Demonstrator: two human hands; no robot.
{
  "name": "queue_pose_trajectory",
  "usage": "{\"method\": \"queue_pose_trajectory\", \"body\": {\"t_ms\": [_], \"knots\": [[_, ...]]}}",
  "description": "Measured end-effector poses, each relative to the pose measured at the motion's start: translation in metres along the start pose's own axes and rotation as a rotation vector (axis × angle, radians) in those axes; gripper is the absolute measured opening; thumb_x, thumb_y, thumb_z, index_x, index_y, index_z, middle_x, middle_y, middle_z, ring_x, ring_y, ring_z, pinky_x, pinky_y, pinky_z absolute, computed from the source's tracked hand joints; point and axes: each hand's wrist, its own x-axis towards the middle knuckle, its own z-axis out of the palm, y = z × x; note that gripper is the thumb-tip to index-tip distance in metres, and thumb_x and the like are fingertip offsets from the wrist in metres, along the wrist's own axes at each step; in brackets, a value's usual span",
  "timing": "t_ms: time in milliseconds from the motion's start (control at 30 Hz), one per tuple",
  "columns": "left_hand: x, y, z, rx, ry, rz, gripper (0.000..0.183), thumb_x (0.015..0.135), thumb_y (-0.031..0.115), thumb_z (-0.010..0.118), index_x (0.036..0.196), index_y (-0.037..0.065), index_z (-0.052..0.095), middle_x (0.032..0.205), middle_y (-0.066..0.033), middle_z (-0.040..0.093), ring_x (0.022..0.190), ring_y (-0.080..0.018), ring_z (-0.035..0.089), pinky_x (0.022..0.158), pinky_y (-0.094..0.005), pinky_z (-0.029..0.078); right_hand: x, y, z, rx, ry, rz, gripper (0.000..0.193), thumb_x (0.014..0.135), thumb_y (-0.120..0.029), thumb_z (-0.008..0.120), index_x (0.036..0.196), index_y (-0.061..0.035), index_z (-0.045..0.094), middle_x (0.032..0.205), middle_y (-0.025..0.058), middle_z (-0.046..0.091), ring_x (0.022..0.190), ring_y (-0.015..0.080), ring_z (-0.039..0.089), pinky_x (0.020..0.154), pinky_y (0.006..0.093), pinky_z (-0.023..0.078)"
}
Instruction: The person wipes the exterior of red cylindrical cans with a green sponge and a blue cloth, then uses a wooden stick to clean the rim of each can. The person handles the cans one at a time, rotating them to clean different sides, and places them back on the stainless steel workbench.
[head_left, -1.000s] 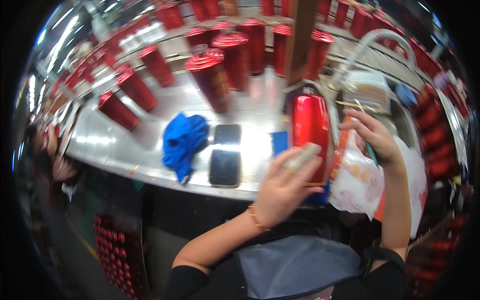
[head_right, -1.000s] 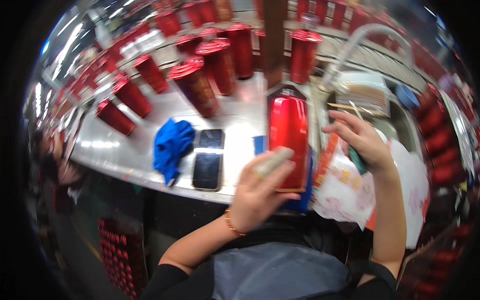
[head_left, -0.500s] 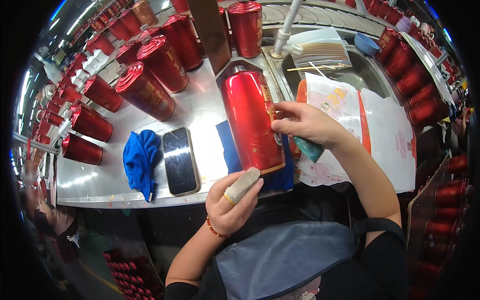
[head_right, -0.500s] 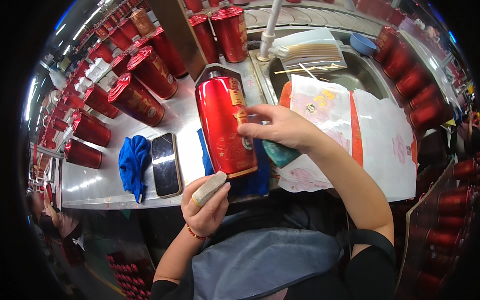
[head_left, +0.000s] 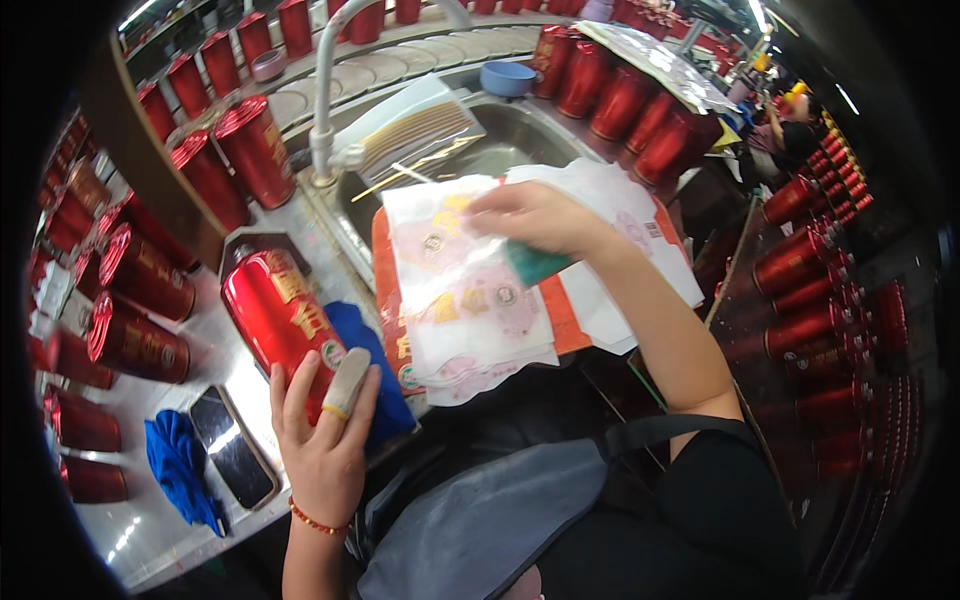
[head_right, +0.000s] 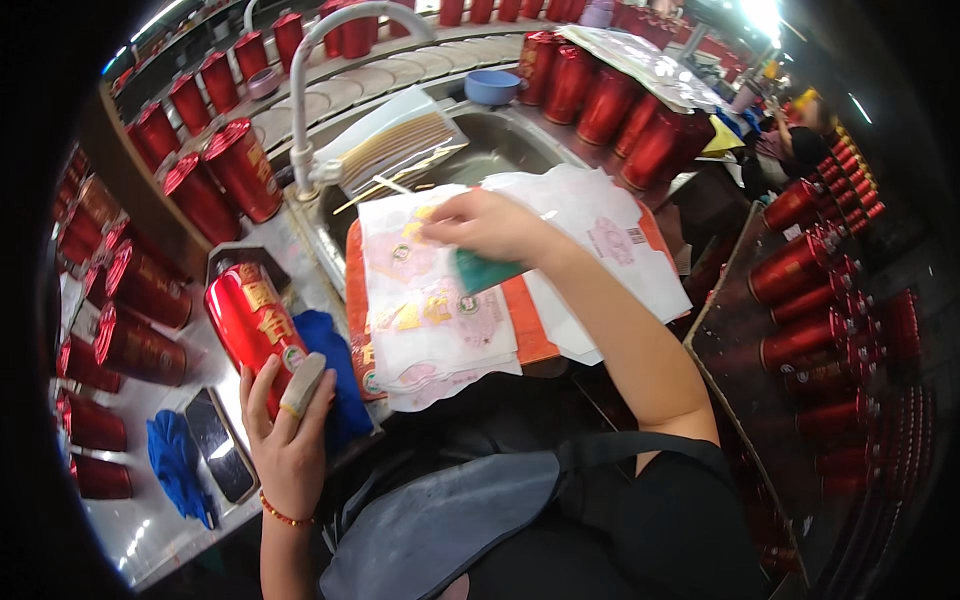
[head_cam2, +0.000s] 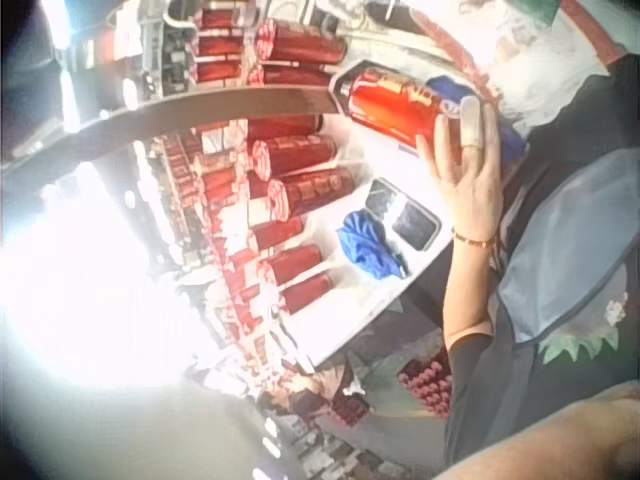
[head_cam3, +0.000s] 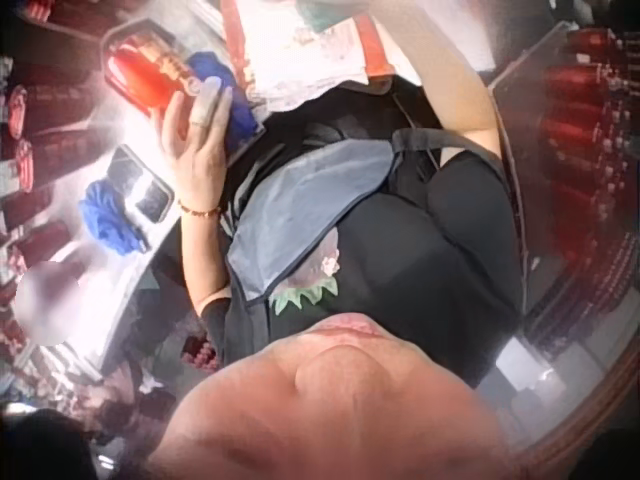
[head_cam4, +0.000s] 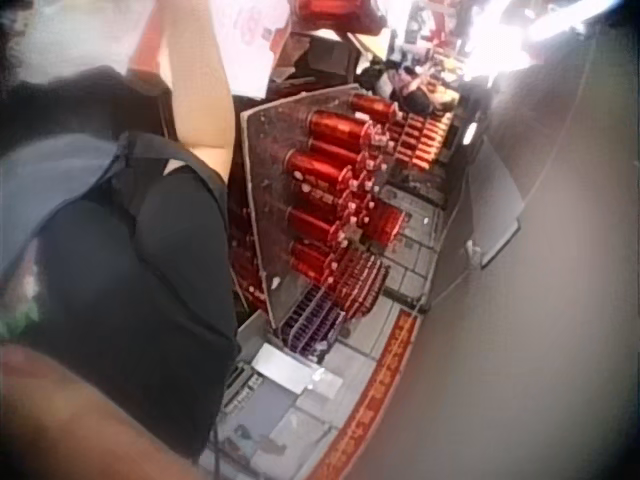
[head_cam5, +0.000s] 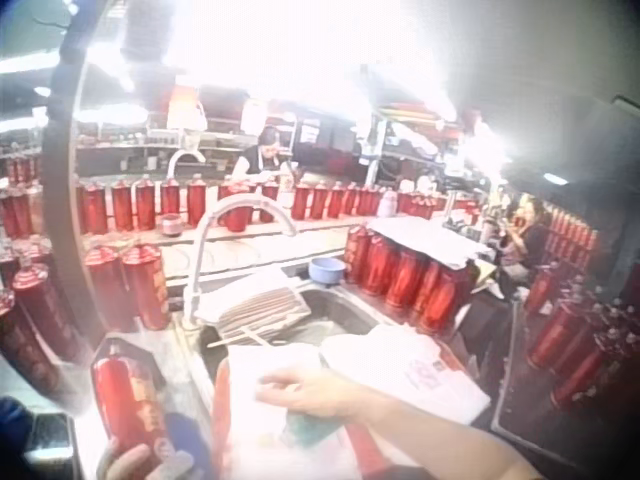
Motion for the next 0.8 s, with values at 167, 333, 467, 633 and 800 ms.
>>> {"method": "queue_pose_trajectory", "body": {"t_ms": [167,333,467,633,800], "knots": [[-0.025,0.004,0.011,-0.248,0.174,-0.337,0.040,0.087,0.007,0.077,0.126,0.010,0.073,0.138,-0.0162,0.060,0.137,-0.0369,0.048,0.115,-0.0490,0.039,-0.072,0.132,-0.113,-0.493,0.559,0.379,0.042,0.088,-0.045,0.073,0.104,-0.0063,0.079,0.091,0.0136,0.077,0.085,0.0265,0.074,0.080,0.0383,0.056],[-0.050,0.003,0.024,-0.370,0.239,-0.460,0.050,0.096,0.010,0.071,0.144,0.005,0.057,0.148,-0.0219,0.048,0.139,-0.0398,0.045,0.117,-0.0459,0.036,-0.112,0.166,-0.129,-0.655,0.601,0.764,0.046,0.081,-0.048,0.077,0.096,-0.0046,0.080,0.093,0.0203,0.075,0.091,0.0341,0.074,0.083,0.0427,0.056],[-0.054,-0.003,0.023,-0.347,0.201,-0.429,0.048,0.096,0.010,0.071,0.142,0.006,0.059,0.148,-0.0223,0.048,0.139,-0.0394,0.045,0.116,-0.0463,0.037,-0.120,0.185,-0.143,-0.569,0.508,0.745,0.053,0.078,-0.050,0.080,0.093,0.0002,0.079,0.085,0.0228,0.073,0.077,0.0344,0.072,0.074,0.0430,0.055],[-0.055,-0.004,0.027,-0.364,0.214,-0.412,0.048,0.095,0.009,0.072,0.141,0.007,0.060,0.149,-0.0225,0.047,0.140,-0.0392,0.044,0.116,-0.0467,0.038,-0.118,0.198,-0.157,-0.404,0.430,0.716,0.057,0.077,-0.049,0.083,0.087,0.0067,0.075,0.072,0.0191,0.067,0.064,0.0298,0.065,0.066,0.0433,0.052],[-0.053,-0.004,0.028,-0.415,0.238,-0.410,0.049,0.093,0.007,0.072,0.141,0.008,0.060,0.150,-0.0230,0.045,0.141,-0.0395,0.043,0.115,-0.0471,0.040,-0.117,0.183,-0.154,-0.204,0.435,0.784,0.046,0.081,-0.043,0.084,0.076,0.0012,0.074,0.063,0.0062,0.060,0.055,0.0178,0.055,0.055,0.0395,0.046]]}}
